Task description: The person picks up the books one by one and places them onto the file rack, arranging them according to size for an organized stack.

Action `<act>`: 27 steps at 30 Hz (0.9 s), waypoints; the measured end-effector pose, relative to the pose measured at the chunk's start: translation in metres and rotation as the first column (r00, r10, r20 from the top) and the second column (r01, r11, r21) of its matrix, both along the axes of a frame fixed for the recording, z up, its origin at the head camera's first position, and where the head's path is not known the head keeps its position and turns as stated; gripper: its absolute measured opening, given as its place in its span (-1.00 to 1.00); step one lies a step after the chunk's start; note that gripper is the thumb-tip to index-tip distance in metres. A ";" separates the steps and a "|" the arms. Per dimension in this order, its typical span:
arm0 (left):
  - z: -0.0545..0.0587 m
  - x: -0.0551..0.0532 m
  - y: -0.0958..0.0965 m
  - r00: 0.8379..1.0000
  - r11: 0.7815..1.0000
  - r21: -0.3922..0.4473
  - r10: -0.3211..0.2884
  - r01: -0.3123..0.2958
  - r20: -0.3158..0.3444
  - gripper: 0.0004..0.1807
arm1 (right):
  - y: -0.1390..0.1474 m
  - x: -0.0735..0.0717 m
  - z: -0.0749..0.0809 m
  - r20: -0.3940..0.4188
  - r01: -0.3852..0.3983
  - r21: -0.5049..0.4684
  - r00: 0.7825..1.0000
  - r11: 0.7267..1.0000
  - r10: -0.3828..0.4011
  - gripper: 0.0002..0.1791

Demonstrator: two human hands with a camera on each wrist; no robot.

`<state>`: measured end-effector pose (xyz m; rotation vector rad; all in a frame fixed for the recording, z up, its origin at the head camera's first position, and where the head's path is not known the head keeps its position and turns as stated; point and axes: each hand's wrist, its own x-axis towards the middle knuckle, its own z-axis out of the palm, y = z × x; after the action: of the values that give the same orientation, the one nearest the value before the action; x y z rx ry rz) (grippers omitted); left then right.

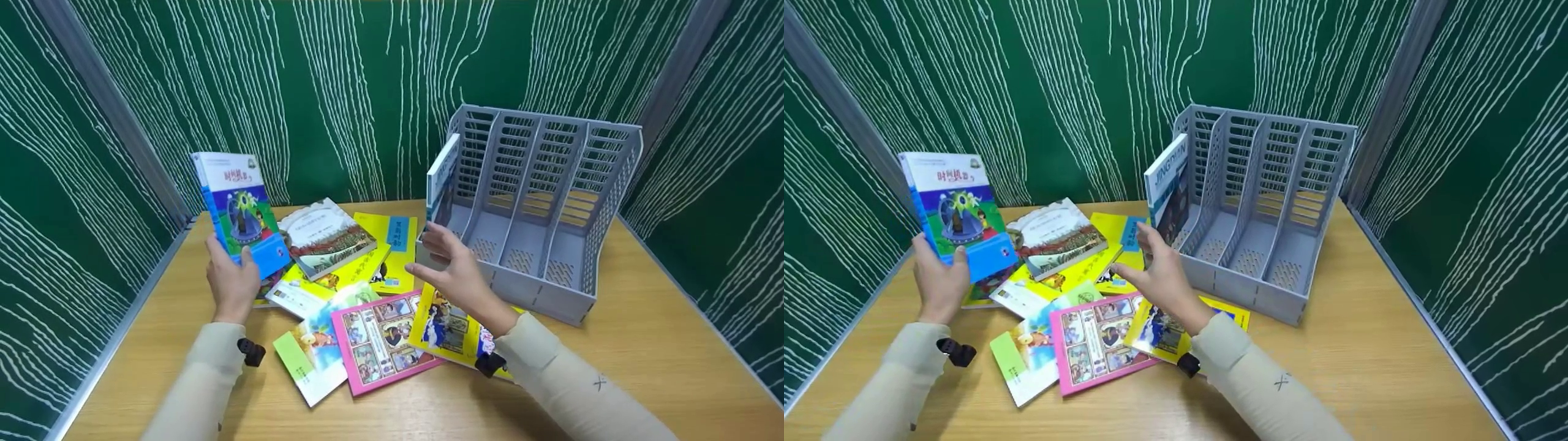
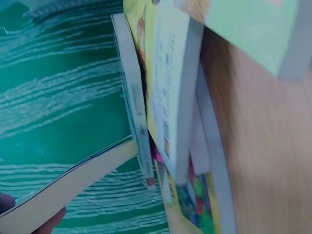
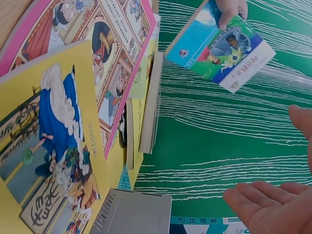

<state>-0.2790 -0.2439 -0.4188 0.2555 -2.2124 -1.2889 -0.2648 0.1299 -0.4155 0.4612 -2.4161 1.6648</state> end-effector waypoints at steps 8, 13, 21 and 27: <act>0.003 0.007 0.022 0.996 0.991 -0.125 -0.063 0.055 -0.065 -0.44 | -0.005 0.002 0.004 0.022 -0.009 -0.052 1.000 0.999 0.010 -0.07; 0.002 0.010 0.036 0.977 0.966 -0.250 -0.115 0.068 -0.181 -0.51 | -0.007 0.002 0.006 0.042 -0.018 -0.089 0.999 0.996 0.022 -0.07; -0.001 0.015 0.059 0.921 0.902 -0.427 -0.215 0.060 -0.326 -0.53 | -0.010 0.003 0.008 0.037 -0.044 -0.123 0.998 0.991 0.049 -0.07; -0.004 0.018 0.071 0.889 0.847 -0.530 -0.280 0.050 -0.363 -0.52 | -0.014 0.005 0.012 0.029 -0.065 -0.142 0.997 0.988 0.070 -0.06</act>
<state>-0.2606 -0.1726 -0.4229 -0.4060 -2.1139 -0.6967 -0.2596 0.1163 -0.4040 0.5017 -2.3093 1.8711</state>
